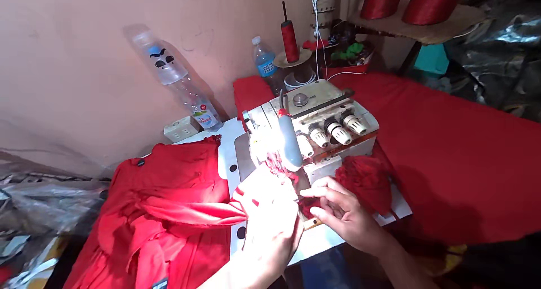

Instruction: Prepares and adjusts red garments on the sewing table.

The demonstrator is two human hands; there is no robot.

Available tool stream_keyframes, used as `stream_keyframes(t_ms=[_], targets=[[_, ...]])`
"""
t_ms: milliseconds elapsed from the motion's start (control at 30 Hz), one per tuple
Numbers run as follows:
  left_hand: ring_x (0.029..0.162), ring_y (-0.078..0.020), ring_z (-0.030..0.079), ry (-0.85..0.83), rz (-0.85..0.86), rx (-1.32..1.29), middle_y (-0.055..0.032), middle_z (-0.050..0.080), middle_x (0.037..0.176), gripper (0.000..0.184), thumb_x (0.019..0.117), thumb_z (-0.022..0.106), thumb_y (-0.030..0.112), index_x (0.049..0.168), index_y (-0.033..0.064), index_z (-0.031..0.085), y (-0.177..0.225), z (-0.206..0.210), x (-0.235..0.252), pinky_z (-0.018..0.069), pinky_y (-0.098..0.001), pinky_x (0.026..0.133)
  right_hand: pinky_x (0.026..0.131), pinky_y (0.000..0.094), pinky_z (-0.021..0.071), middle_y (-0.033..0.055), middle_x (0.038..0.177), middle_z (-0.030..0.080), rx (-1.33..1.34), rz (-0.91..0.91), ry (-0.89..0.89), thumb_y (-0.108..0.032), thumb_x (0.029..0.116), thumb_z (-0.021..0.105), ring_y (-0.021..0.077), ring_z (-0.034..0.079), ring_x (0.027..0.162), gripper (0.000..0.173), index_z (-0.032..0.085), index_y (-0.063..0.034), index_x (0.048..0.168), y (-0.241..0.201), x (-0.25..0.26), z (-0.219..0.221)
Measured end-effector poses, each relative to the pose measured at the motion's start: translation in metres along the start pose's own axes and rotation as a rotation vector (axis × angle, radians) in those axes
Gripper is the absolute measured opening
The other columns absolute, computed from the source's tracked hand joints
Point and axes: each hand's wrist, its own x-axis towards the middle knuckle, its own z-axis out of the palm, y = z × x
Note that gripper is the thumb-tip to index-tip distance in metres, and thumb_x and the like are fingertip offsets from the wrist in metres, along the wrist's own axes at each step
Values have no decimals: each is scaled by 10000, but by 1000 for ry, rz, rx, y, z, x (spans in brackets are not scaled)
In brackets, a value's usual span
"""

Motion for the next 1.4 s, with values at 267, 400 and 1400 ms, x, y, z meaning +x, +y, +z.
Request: stream_keyframes(t_ms=[267,400,1400], targets=[[1249,-371,589,36,-326,-241,-133,710,1221,228,911,629,277,997,142,791,-25,14,5,447,-572,984,598,47,398,13,1099,645,-31,52,10,-159,929,642,-97,470,713,301,678,-11,1190,-1,-5,-2],[1252,-428,555,-48,-570,-381,-223,667,1250,247,929,645,197,1084,58,777,-40,19,7,409,-584,1040,597,54,413,8,1040,660,-76,48,24,-165,921,650,-89,491,709,303,679,2,1172,-11,-3,6],[1152,-417,613,448,-999,184,-309,635,1216,350,883,591,167,1097,-91,691,-26,-110,-228,515,-466,957,793,410,559,217,1338,607,-139,-182,-767,-81,939,616,273,677,923,421,624,-32,1357,-81,89,245]])
